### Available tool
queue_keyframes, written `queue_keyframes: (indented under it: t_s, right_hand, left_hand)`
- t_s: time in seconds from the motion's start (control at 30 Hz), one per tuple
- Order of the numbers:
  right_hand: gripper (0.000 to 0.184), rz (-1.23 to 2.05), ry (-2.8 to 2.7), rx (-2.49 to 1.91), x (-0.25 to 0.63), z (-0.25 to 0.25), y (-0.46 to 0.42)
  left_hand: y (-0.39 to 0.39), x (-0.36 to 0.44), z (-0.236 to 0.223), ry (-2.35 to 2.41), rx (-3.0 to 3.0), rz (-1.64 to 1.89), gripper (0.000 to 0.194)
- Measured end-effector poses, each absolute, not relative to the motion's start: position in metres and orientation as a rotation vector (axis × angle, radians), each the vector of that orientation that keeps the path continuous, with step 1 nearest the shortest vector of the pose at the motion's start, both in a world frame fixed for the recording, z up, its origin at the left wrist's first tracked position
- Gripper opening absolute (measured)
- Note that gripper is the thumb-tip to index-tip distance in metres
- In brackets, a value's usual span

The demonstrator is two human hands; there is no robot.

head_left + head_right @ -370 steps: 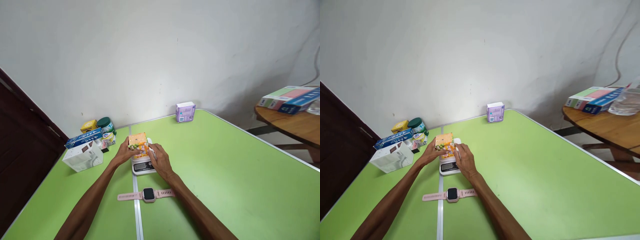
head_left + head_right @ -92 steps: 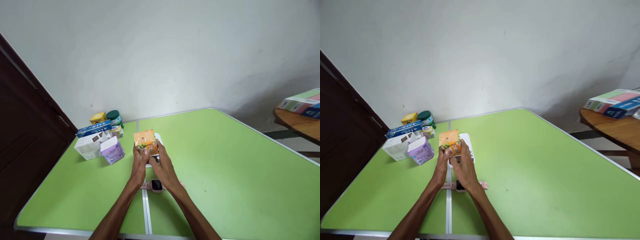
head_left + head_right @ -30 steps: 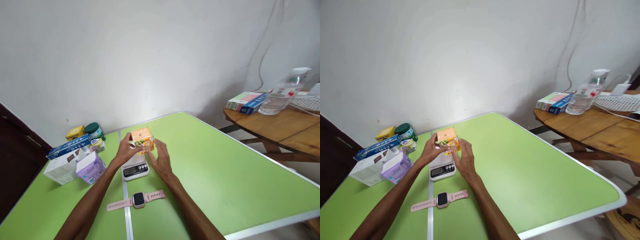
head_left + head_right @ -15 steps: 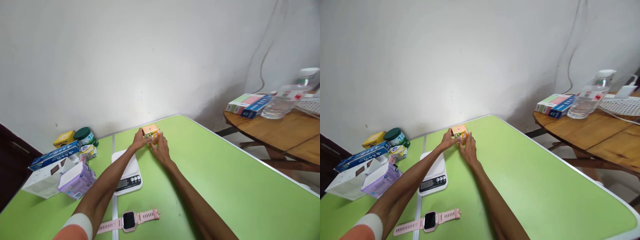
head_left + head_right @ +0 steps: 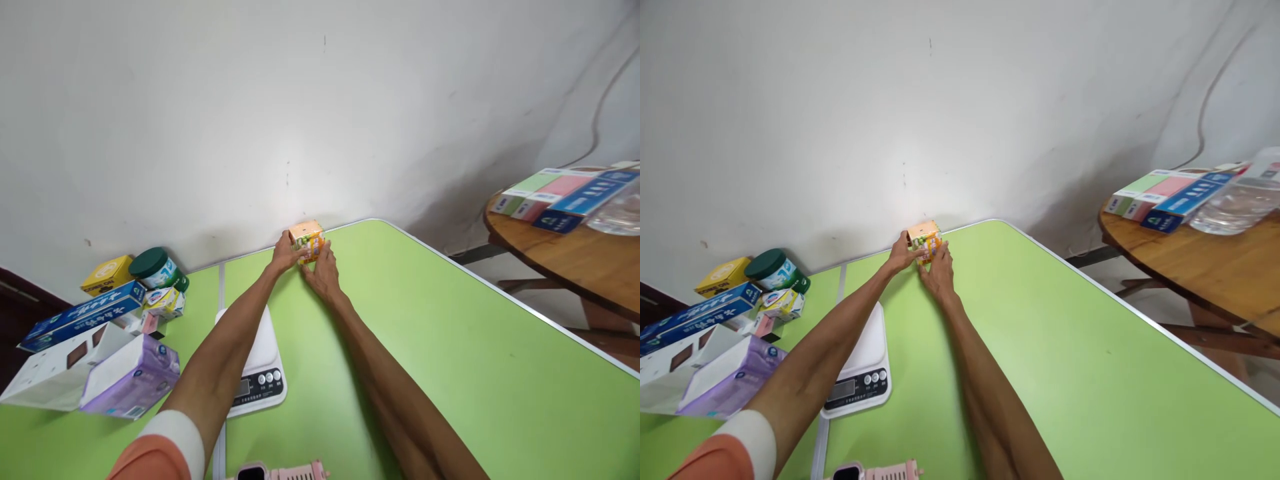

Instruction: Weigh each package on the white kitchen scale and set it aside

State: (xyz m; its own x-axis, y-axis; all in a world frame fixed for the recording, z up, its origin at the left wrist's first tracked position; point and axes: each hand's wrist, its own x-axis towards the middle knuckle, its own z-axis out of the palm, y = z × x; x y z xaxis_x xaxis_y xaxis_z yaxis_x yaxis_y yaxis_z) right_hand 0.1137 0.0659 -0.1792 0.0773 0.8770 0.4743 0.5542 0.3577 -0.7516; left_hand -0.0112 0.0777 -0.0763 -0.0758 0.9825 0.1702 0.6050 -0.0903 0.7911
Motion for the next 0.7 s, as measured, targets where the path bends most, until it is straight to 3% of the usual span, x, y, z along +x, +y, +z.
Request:
queue_keyframes:
  t_s: [0.23,0.4,0.47,0.7]
  right_hand:
    - [0.095,0.378,-1.67,-1.307,0.117,-0.18,0.066]
    - [0.093,0.471,-1.587,-1.388,0.117,-0.16,0.053]
    - [0.093,0.521,-1.527,-1.412,0.119,-0.152,0.043]
    - [0.071,0.788,-1.352,-1.399,0.134,-0.136,-0.015]
  left_hand:
    - [0.082,-0.008,-0.075,1.655,1.662,1.061,0.059]
    - [0.049,-0.009,-0.066,1.71,1.6,1.069,0.099]
    - [0.019,-0.016,-0.058,1.695,1.621,1.062,0.106]
    - [-0.178,-0.056,-0.029,1.413,1.842,1.267,0.071]
